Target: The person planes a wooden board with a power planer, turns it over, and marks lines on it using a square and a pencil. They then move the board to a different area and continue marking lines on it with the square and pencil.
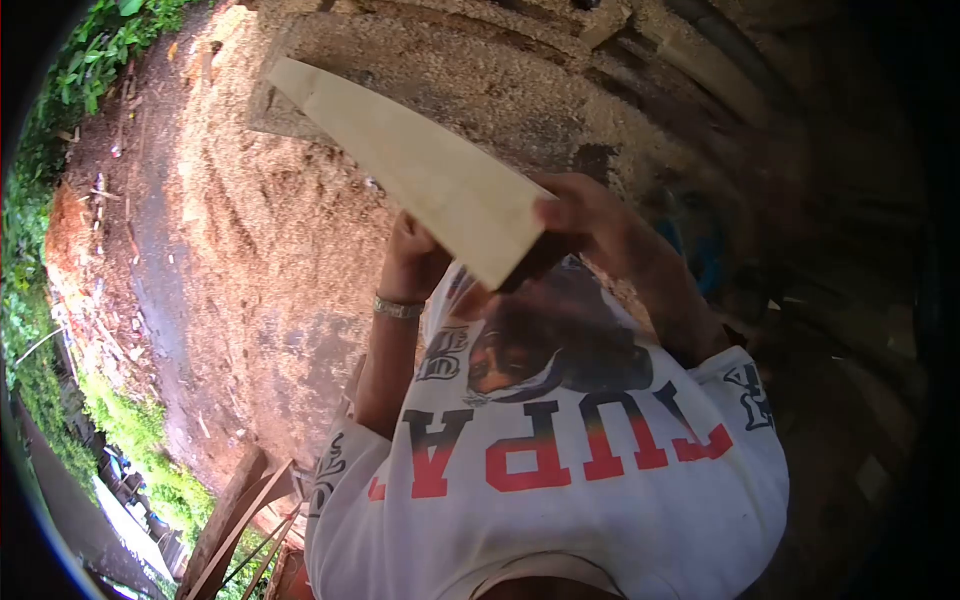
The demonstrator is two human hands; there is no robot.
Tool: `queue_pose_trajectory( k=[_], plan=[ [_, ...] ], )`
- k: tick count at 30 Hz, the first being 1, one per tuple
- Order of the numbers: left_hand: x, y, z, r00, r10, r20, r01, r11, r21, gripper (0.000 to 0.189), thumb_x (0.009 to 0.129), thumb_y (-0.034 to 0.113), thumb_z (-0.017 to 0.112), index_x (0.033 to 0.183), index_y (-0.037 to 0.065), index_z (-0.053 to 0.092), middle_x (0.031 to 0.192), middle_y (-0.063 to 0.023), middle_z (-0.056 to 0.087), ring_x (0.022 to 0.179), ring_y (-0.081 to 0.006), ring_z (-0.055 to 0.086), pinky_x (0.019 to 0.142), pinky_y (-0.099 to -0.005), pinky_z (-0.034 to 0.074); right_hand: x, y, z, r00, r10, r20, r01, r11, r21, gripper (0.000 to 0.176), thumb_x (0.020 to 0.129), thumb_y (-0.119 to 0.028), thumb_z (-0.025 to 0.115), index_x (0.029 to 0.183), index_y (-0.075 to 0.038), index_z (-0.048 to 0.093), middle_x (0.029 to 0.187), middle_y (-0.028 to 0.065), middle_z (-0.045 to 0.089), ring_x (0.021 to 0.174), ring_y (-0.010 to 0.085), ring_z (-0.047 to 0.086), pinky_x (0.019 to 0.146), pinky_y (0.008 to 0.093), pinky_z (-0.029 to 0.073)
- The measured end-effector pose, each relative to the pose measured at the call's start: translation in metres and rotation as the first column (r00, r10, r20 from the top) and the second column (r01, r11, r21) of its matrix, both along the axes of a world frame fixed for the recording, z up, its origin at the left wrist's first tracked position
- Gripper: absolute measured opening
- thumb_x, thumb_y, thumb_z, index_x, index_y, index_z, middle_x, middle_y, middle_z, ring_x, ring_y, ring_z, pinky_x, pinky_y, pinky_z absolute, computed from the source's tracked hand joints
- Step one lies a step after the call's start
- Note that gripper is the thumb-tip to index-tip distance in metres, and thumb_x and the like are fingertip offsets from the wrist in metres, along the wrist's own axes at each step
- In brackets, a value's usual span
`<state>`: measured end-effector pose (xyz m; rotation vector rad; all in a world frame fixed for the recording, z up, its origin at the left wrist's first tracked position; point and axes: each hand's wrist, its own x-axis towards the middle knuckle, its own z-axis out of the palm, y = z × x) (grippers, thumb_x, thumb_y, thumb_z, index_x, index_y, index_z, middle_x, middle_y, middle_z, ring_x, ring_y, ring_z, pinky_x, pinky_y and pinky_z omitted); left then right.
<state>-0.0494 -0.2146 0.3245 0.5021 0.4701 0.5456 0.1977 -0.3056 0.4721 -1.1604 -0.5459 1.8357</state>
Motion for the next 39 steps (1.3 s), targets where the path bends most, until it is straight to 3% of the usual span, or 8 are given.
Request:
queue_pose_trajectory(
  k=[6, 9, 16, 20, 26, 32, 35, 39],
  plan=[
    [0.024, -0.022, -0.073, 0.769, -0.064, -0.636, 0.310, 0.907, 0.285, 0.057, 0.098, 0.025, 0.071, 0.145, -0.003, 0.053, 0.133, -0.0149, 0.067, 0.117, -0.0221, 0.066, 0.095, -0.0351, 0.053, 0.072, -0.050, -0.136, 0.616, 0.260, 0.744, -0.202, 0.964, -0.171, 0.058, 0.077, -0.024, 0.079, 0.128, -0.002, 0.064, 0.101, 0.0209, 0.073, 0.087, 0.0324, 0.074, 0.076, 0.0489, 0.058],
    [0.019, -0.006, -0.110, 0.743, -0.030, -0.669, 0.319, 0.895, 0.313, 0.051, 0.099, 0.019, 0.069, 0.142, -0.004, 0.055, 0.127, -0.0153, 0.070, 0.108, -0.0197, 0.069, 0.092, -0.0321, 0.055, 0.074, -0.072, -0.226, 0.088, 0.258, 0.962, -0.276, 0.934, -0.225, 0.052, 0.076, -0.012, 0.074, 0.125, -0.005, 0.059, 0.098, 0.0247, 0.071, 0.088, 0.0432, 0.072, 0.075, 0.0543, 0.057],
    [0.031, 0.078, -0.201, 0.502, 0.030, -0.864, 0.357, 0.903, 0.239, 0.066, 0.099, 0.031, 0.070, 0.154, 0.007, 0.045, 0.138, -0.0153, 0.065, 0.120, -0.0259, 0.067, 0.097, -0.0417, 0.055, 0.084, -0.105, -0.391, 0.113, -0.091, 0.989, -0.164, 0.980, 0.109, 0.049, 0.073, -0.008, 0.075, 0.119, -0.006, 0.056, 0.110, 0.0231, 0.068, 0.102, 0.0463, 0.067, 0.084, 0.0558, 0.055],
    [0.060, 0.126, -0.222, 0.474, 0.094, -0.875, -0.016, 0.995, 0.098, 0.084, 0.094, 0.042, 0.078, 0.158, 0.009, 0.034, 0.146, -0.0158, 0.059, 0.129, -0.0329, 0.060, 0.097, -0.0516, 0.054, 0.100, -0.119, -0.324, 0.273, -0.111, 0.956, -0.051, 0.990, 0.130, 0.065, 0.074, -0.015, 0.081, 0.134, -0.007, 0.058, 0.127, 0.0236, 0.065, 0.113, 0.0441, 0.065, 0.090, 0.0523, 0.055],
    [0.092, 0.208, -0.325, 0.548, 0.173, -0.818, -0.139, 0.984, 0.115, 0.077, 0.097, 0.063, 0.062, 0.155, 0.016, 0.047, 0.156, -0.0102, 0.046, 0.133, -0.0310, 0.050, 0.110, -0.0512, 0.042, 0.229, -0.301, -0.251, -0.279, -0.191, 0.941, 0.412, 0.861, 0.297, 0.037, 0.098, -0.030, 0.070, 0.125, -0.006, 0.065, 0.117, 0.0158, 0.067, 0.103, 0.0317, 0.067, 0.093, 0.0431, 0.054],
    [0.017, 0.276, -0.519, 0.333, 0.502, -0.798, -0.097, 0.860, 0.500, 0.060, 0.107, 0.039, 0.048, 0.155, 0.003, 0.042, 0.153, -0.0130, 0.050, 0.136, -0.0281, 0.050, 0.114, -0.0427, 0.040, 0.272, -0.432, -0.272, 0.378, -0.229, 0.897, 0.838, 0.497, -0.226, 0.035, 0.105, -0.039, 0.058, 0.112, -0.006, 0.065, 0.103, 0.0104, 0.065, 0.093, 0.0249, 0.064, 0.086, 0.0399, 0.052],
    [0.080, 0.217, -0.391, -0.352, 0.458, -0.816, 0.338, 0.875, 0.346, 0.083, 0.098, 0.052, 0.057, 0.152, -0.007, 0.035, 0.146, -0.0197, 0.054, 0.128, -0.0313, 0.057, 0.107, -0.0413, 0.047, 0.275, -0.441, -0.302, 0.537, -0.348, 0.768, 0.805, 0.483, -0.344, 0.040, 0.109, -0.044, 0.051, 0.106, -0.007, 0.065, 0.096, 0.0077, 0.064, 0.087, 0.0215, 0.063, 0.083, 0.0382, 0.051],
    [0.129, 0.189, -0.303, -0.399, 0.408, -0.821, 0.159, 0.913, 0.377, 0.112, 0.084, 0.071, 0.066, 0.145, -0.015, 0.030, 0.129, -0.0233, 0.059, 0.118, -0.0319, 0.062, 0.098, -0.0371, 0.053, 0.293, -0.444, -0.319, 0.748, -0.179, 0.639, 0.519, 0.758, -0.395, 0.046, 0.110, -0.048, 0.048, 0.105, -0.006, 0.066, 0.091, 0.0061, 0.064, 0.078, 0.0160, 0.060, 0.075, 0.0354, 0.048]
  ],
)
